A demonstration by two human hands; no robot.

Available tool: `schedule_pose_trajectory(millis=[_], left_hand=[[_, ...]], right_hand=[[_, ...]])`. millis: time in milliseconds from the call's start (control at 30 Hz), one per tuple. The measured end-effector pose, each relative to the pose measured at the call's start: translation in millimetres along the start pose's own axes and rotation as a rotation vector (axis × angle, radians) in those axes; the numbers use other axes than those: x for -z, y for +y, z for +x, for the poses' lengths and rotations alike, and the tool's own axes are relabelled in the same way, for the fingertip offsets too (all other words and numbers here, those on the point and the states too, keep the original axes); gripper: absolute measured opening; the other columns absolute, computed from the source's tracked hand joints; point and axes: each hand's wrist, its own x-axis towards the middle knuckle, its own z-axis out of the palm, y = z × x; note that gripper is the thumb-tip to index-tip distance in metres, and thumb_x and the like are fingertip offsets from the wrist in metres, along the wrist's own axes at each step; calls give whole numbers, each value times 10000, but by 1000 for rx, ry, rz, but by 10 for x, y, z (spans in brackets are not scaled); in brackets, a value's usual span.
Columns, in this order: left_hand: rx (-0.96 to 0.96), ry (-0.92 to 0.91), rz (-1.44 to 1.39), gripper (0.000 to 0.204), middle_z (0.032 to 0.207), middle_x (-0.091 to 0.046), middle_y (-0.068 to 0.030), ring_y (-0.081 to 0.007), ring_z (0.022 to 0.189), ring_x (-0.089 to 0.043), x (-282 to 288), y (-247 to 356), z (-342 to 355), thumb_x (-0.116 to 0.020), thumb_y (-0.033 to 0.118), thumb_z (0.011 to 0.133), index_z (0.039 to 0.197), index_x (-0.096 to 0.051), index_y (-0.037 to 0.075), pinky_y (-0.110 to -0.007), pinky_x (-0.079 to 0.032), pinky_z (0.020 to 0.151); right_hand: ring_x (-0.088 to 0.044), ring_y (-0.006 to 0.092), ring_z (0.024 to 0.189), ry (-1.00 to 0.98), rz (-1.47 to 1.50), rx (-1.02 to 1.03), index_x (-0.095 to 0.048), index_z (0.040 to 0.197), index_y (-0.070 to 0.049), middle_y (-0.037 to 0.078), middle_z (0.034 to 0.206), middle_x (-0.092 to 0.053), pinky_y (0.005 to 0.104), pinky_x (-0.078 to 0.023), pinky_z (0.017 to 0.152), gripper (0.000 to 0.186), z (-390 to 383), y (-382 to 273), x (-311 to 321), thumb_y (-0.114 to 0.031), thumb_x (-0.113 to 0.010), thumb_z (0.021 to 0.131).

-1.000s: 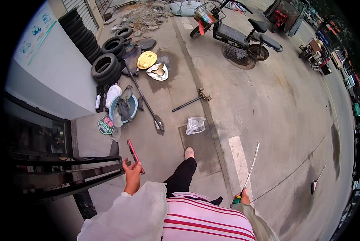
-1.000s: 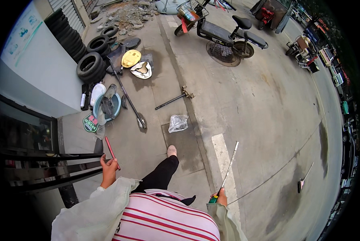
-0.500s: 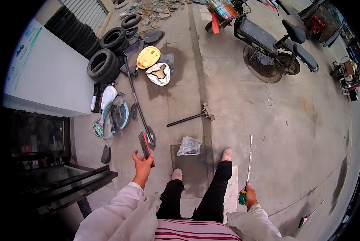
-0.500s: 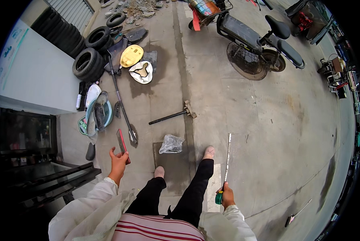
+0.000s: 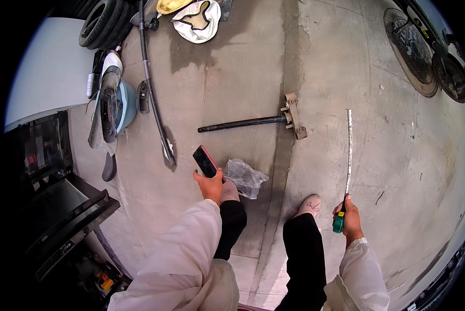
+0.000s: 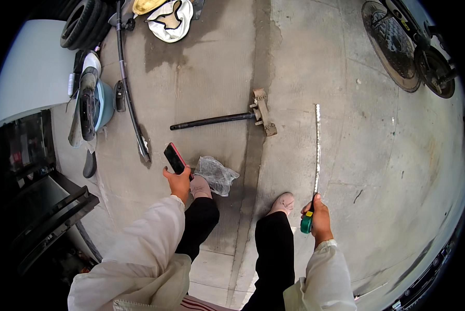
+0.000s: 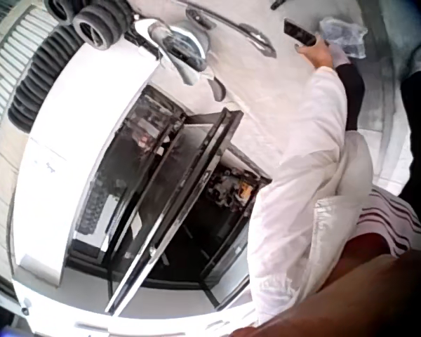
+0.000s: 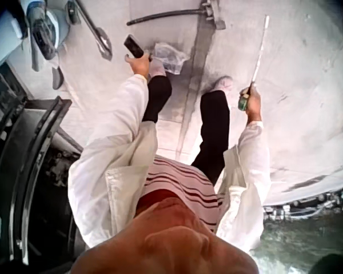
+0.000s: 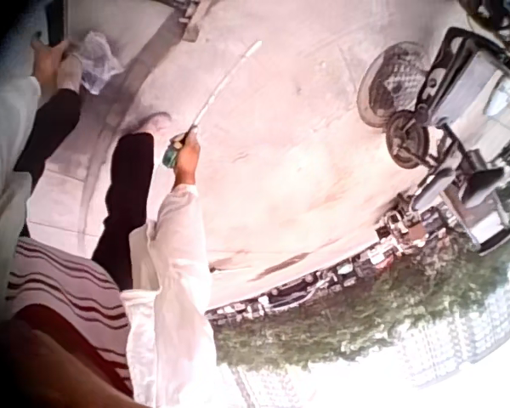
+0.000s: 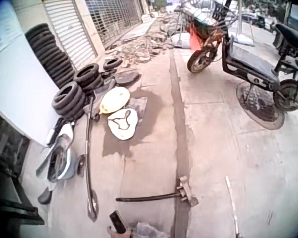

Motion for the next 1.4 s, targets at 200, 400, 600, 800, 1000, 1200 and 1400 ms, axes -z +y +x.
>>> schedule_pose_trajectory(millis=[200, 400, 600, 800, 1000, 1200, 1400], left_hand=[[-98, 141, 225, 966, 1246, -537, -344, -464, 1125, -570, -775, -329, 675, -794, 291, 737, 1452, -239, -47, -451, -445, 986], [-157, 198, 180, 1015, 1293, -503, -330, -472, 1171, -524, -863, -621, 1093, -824, 242, 705, 1470, -223, -47, -466, -414, 1018], [-183, 398, 428, 1038, 1382, -429, -319, -442, 1318, -386, -1048, -343, 1036, -826, 267, 692, 1483, -225, -36, -503, -288, 1119], [-976, -301, 148, 408, 1312, -573, -219, -332, 1204, -561, -1858, 1344, 716, -537, 95, 949, 1341, -516, -16, -400, -414, 1038], [-1215, -651, 443, 451, 1354, -563, -213, -316, 1277, -529, -2760, 2521, 257, -422, 79, 943, 1384, -507, 40, -350, -406, 1062], [-1102, -681, 573, 471, 1282, -620, -210, -329, 1205, -587, -3033, 2505, 248, -411, 15, 897, 1345, -552, 37, -351, -436, 1033], [-1072, -668, 537, 473, 1282, -634, -142, -221, 1209, -580, -2963, 2484, 337, -404, -42, 893, 1336, -562, 8, -310, -421, 1041]], right_hand=[[-572, 193, 561, -97, 50, -37, -556, 669, -54, 113, 661, -610, 309, -481, 562, 637, 961, 181, -134, -531, -348, 1037], [-569, 201, 566, -334, -43, -54, -554, 683, -71, 105, 684, -604, 332, -495, 566, 642, 1559, -101, -210, -570, -337, 1025], [-588, 220, 624, -506, 62, -117, -593, 709, -49, 123, 719, -620, 349, -507, 624, 622, 2006, -202, -182, -557, -406, 1014], [-605, 200, 622, -609, 129, -146, -613, 718, -47, 106, 714, -628, 324, -514, 577, 618, 2474, 116, -158, -574, -446, 993], [-607, 186, 633, -727, 112, -166, -617, 710, -50, 94, 705, -626, 323, -509, 575, 622, 2531, 51, -173, -587, -460, 982], [-581, 175, 591, -789, 111, -161, -615, 712, -64, 85, 686, -622, 319, -480, 548, 604, 2650, 92, -184, -581, -460, 984], [-589, 182, 611, -818, 96, -173, -629, 717, -58, 90, 690, -626, 330, -486, 561, 627, 2722, 51, -253, -599, -453, 979]])
